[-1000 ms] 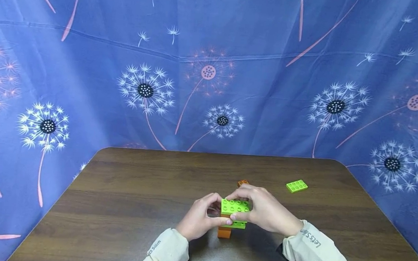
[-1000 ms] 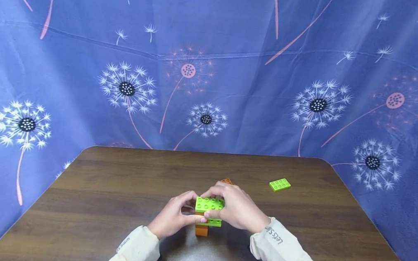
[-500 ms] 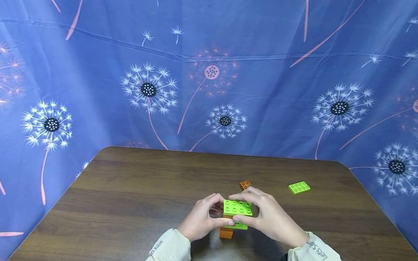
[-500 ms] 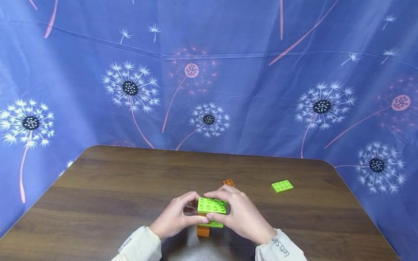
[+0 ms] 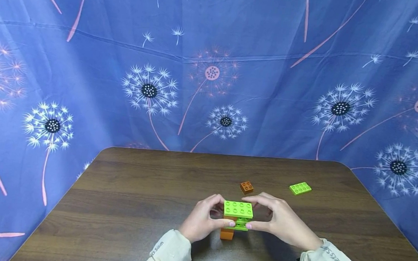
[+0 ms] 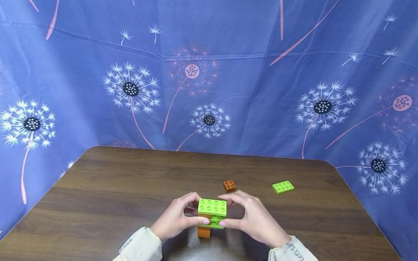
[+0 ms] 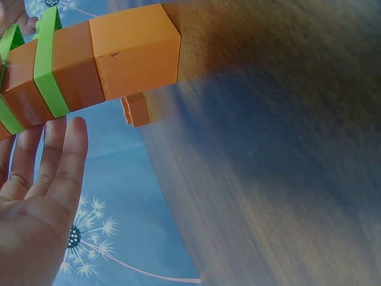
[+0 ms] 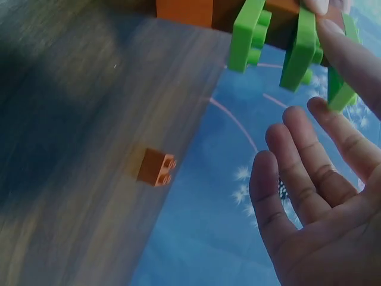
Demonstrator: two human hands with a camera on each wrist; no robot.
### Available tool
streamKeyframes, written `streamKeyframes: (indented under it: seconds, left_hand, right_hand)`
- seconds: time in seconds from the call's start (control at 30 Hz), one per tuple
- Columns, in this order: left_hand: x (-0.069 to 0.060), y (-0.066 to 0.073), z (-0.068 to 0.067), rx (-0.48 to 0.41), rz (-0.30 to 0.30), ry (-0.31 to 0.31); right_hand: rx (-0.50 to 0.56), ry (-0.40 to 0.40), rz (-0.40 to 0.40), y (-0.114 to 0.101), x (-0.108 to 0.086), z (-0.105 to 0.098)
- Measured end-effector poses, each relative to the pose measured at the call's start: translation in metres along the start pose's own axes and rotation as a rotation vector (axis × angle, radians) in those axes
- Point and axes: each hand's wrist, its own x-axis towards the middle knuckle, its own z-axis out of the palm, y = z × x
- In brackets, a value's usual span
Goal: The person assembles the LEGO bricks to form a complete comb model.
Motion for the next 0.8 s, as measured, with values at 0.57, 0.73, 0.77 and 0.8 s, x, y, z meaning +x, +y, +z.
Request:
streamKeyframes:
  seconds: [0.57,0.73,0.77,0.8]
  left_hand:
    - [-0.001,0.001,0.0,-0.014,-0.017,0.003]
    - [0.0,0.002,0.0,-0.014,-0.022,0.003]
    - [0.0,0.002,0.0,-0.014,-0.021,0.004]
    - [0.0,0.002,0.0,-0.013,-0.021,0.004]
  right_hand:
    - [0.026,0.058,0.239,0.033,-0.004,-0.007]
    - [0.007,0.072,0.297,0.042,0.0,-0.003]
    - [-0.001,0.075,0.301,0.044,0.001,-0.002]
    - [-0.009,0.078,0.304,0.045,0.003,-0.001]
